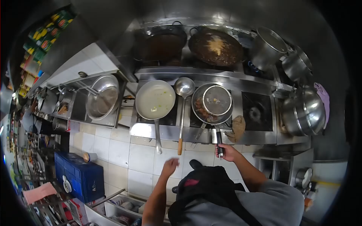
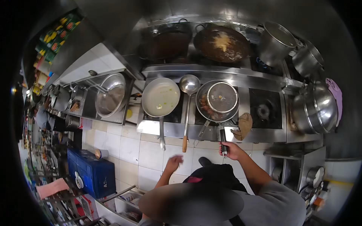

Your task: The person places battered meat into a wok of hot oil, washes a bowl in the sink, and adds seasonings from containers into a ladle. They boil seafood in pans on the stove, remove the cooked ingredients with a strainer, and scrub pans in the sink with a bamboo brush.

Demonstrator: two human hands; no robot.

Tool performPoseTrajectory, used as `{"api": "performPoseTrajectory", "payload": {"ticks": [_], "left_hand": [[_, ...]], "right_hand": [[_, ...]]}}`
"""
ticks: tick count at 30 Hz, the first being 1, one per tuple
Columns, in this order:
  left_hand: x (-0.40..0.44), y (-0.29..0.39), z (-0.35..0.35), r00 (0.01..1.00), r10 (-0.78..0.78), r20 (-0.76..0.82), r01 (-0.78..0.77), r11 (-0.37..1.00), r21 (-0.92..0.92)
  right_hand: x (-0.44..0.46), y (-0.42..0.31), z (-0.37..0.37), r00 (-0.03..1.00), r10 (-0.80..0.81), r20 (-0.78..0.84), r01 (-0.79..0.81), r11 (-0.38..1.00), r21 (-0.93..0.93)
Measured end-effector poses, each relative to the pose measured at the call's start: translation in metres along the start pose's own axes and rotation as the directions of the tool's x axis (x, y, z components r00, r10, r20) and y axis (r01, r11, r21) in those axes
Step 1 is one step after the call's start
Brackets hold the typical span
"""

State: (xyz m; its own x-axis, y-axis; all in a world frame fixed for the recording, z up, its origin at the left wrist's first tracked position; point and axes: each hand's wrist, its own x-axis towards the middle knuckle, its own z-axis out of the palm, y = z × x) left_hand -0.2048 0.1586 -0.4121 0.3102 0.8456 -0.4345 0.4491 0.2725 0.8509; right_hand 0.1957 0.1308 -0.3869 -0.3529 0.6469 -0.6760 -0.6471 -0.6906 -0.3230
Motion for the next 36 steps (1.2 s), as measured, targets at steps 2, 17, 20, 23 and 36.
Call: {"api": "performPoseTrajectory", "payload": {"ticks": [2, 17, 20, 23, 36], "left_hand": [[0.056, 0.056, 0.013, 0.97, 0.099, -0.223, -0.093, 0.995, 0.035], [0.032, 0.191, -0.023, 0.874, -0.007, 0.485, 0.375, 0.645, -0.666], [-0.03, 0.2, -0.088, 0.893, 0.195, 0.407, 0.198, 0.64, -0.742], [-0.09, 0.19, -0.152, 0.926, 0.235, 0.296, 0.085, 0.634, -0.769], [-0.247, 0.056, -0.434, 0.933, -0.12, -0.34, -0.191, 0.634, -0.749]], "right_hand": [[0.011, 0.0, 0.007, 1.0, -0.001, 0.0, 0.001, 1.0, -0.001], [-0.005, 0.016, -0.018, 0.998, 0.038, -0.045, -0.025, 0.965, 0.26], [-0.054, -0.004, 0.106, 0.951, -0.202, -0.232, 0.083, 0.894, -0.439], [-0.054, -0.005, 0.175, 0.972, -0.144, -0.188, 0.041, 0.884, -0.465], [0.106, 0.113, 0.492, 0.94, 0.268, 0.21, -0.167, 0.901, -0.401]]}}
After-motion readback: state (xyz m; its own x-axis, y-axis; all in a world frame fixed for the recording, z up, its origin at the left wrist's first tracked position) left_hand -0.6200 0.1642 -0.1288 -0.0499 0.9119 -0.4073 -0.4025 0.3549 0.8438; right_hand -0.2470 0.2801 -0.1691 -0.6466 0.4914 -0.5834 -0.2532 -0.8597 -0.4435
